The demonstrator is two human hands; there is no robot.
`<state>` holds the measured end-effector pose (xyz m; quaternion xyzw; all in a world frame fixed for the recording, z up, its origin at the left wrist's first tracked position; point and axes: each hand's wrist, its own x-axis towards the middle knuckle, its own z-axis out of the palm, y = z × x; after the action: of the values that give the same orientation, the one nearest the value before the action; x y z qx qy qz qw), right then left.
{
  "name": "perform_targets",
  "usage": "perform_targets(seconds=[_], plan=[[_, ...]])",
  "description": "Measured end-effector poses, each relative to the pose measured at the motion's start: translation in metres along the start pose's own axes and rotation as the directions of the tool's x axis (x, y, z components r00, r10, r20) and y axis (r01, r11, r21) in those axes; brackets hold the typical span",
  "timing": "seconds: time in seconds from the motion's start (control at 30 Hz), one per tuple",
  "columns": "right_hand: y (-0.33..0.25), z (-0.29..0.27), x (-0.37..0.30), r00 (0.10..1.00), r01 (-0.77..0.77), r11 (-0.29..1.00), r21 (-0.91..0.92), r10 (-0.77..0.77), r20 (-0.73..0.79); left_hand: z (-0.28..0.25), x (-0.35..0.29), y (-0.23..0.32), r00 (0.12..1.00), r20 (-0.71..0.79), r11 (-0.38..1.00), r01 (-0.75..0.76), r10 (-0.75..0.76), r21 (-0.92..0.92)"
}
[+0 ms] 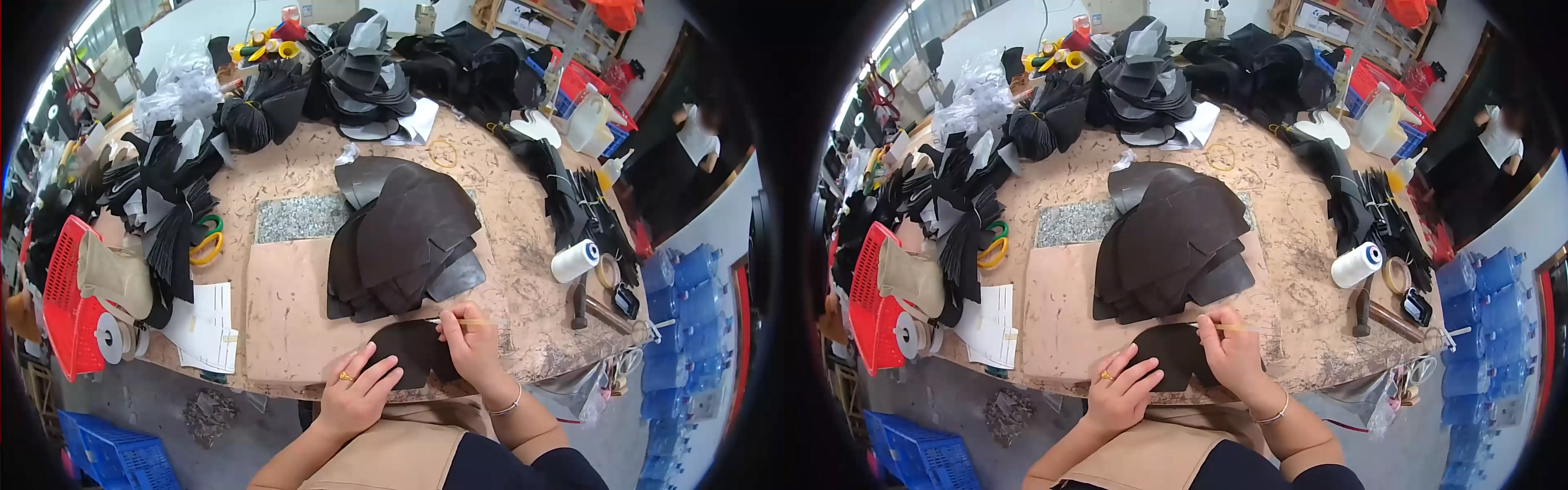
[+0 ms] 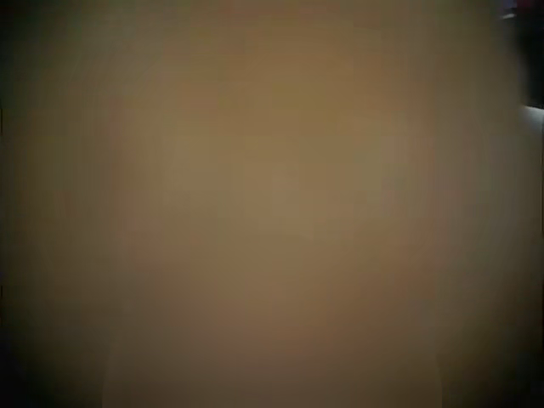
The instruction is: Prepare and assemble leather or synthetic upper components for shoe manufacturing.
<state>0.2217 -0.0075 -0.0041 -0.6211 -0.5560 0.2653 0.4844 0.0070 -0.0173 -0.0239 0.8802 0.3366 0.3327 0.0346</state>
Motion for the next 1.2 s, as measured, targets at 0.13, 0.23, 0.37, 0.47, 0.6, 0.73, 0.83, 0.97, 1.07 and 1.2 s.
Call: perform_targets(seconds=[0.13,0.23,0.37,0.47,0.6,0.73,0.83,0.97,1.07,1.2], plan=[[0.003,0.001,-0.001,1.0,0.025,0.996,-0.081,-0.025,0.001,0.0,-0.001,0.001,1.0,-0.001,1.0,-0.01,0.01,0.024],[-0.004,0.001,-0.001,1.0,0.026,0.992,-0.126,-0.025,0.006,-0.002,0.0,0.002,1.0,0.01,1.0,0.006,-0.006,0.004],[-0.001,0.002,-0.001,1.0,0.003,0.997,-0.08,-0.002,0.002,-0.001,-0.001,0.001,1.0,0.011,1.0,0.003,-0.003,0.004],[-0.001,0.0,-0.002,0.998,0.065,0.99,-0.128,-0.064,0.016,-0.001,-0.002,0.001,1.0,0.021,1.0,-0.004,0.004,0.004],[-0.003,0.0,-0.002,0.998,0.055,0.992,-0.115,-0.053,0.023,0.001,-0.003,0.0,1.0,0.005,1.0,0.003,-0.003,-0.011],[-0.007,-0.002,0.001,0.998,0.058,0.991,-0.123,-0.055,0.028,-0.004,0.002,0.0,0.999,0.031,1.0,0.009,-0.009,-0.015],[-0.003,-0.001,-0.001,0.998,0.055,0.993,-0.107,-0.052,0.024,-0.016,0.013,0.011,0.992,0.061,0.982,0.118,-0.11,-0.145],[-0.004,0.0,0.0,0.995,0.096,0.99,-0.101,-0.094,0.023,-0.011,0.026,0.001,0.983,0.116,0.979,0.157,-0.142,-0.129],[-0.002,-0.001,-0.001,0.994,0.104,0.988,-0.113,-0.101,0.03,-0.01,0.043,0.001,0.974,0.135,0.974,0.199,-0.183,-0.11],[0.007,-0.015,-0.009,0.985,-0.136,0.894,0.428,0.169,-0.04,-0.013,0.05,0.0,0.96,0.19,0.967,0.228,-0.204,-0.115]])
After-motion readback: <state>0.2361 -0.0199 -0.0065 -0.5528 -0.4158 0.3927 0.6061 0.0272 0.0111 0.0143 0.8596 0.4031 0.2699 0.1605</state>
